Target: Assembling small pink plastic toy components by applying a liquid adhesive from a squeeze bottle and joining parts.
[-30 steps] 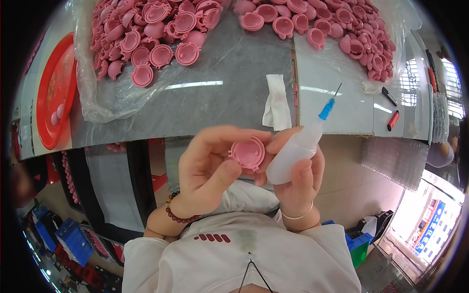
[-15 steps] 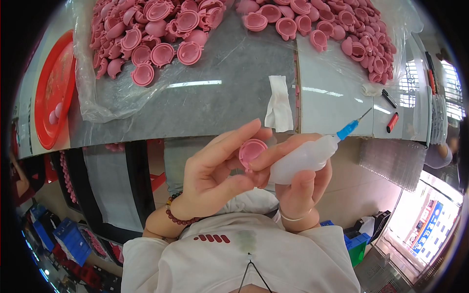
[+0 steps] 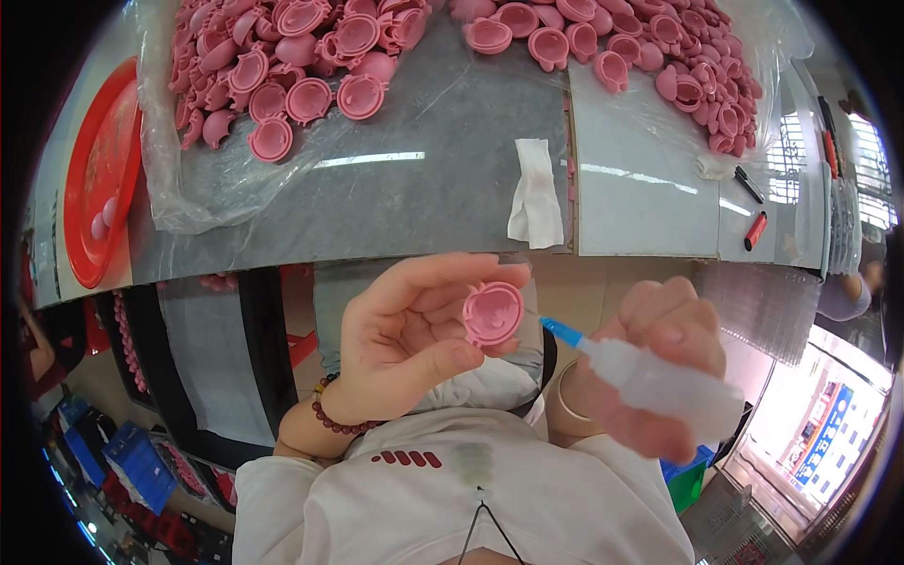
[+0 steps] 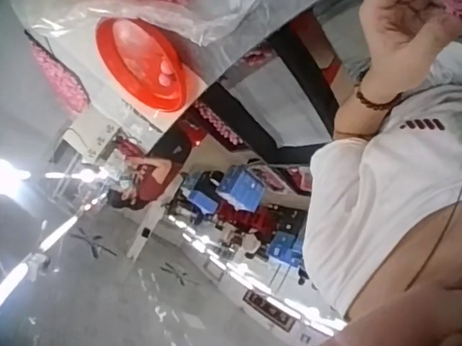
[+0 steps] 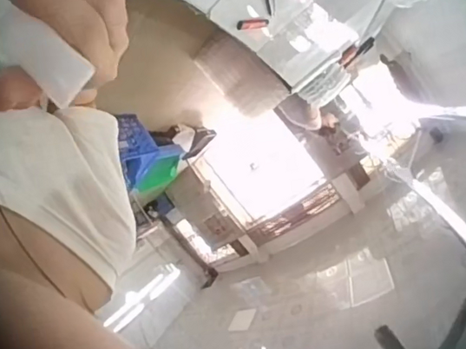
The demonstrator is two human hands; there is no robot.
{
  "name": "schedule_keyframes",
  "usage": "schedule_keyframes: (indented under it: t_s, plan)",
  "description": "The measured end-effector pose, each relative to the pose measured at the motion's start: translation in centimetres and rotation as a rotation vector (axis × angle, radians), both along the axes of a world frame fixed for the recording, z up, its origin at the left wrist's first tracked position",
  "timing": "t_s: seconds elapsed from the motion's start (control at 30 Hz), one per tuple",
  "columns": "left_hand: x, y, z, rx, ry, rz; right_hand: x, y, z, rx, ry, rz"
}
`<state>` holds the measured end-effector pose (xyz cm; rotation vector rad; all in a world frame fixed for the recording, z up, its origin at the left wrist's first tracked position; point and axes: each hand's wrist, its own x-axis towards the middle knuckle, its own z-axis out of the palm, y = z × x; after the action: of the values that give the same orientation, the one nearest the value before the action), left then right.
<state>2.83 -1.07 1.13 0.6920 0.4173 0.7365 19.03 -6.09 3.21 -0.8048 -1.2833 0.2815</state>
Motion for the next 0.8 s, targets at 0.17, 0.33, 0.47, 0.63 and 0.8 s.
schedule_keyframes:
  t_s: [0.17, 0.33, 0.47, 0.63, 0.8]
  plan:
    - [-0.5, -0.1, -1.1, 0.122, 0.022, 0.033, -1.8, -0.2, 0.5, -0.066, -0.184, -0.149]
    - [-0.4, 0.0, -0.6, 0.098, 0.021, 0.025, -1.4, -0.4, 0.7, -0.093, -0.372, -0.097]
    - [-0.3, 0.1, -0.6, 0.099, 0.022, 0.004, -1.4, -0.4, 0.7, -0.078, -0.361, -0.103]
    - [-0.4, 0.1, -0.7, 0.095, 0.017, -0.001, -1.6, -0.4, 0.5, -0.084, -0.368, -0.135]
    - [-0.3, 0.1, -0.7, 0.118, 0.004, -0.006, -1.7, -0.2, 0.5, -0.027, -0.132, -0.208]
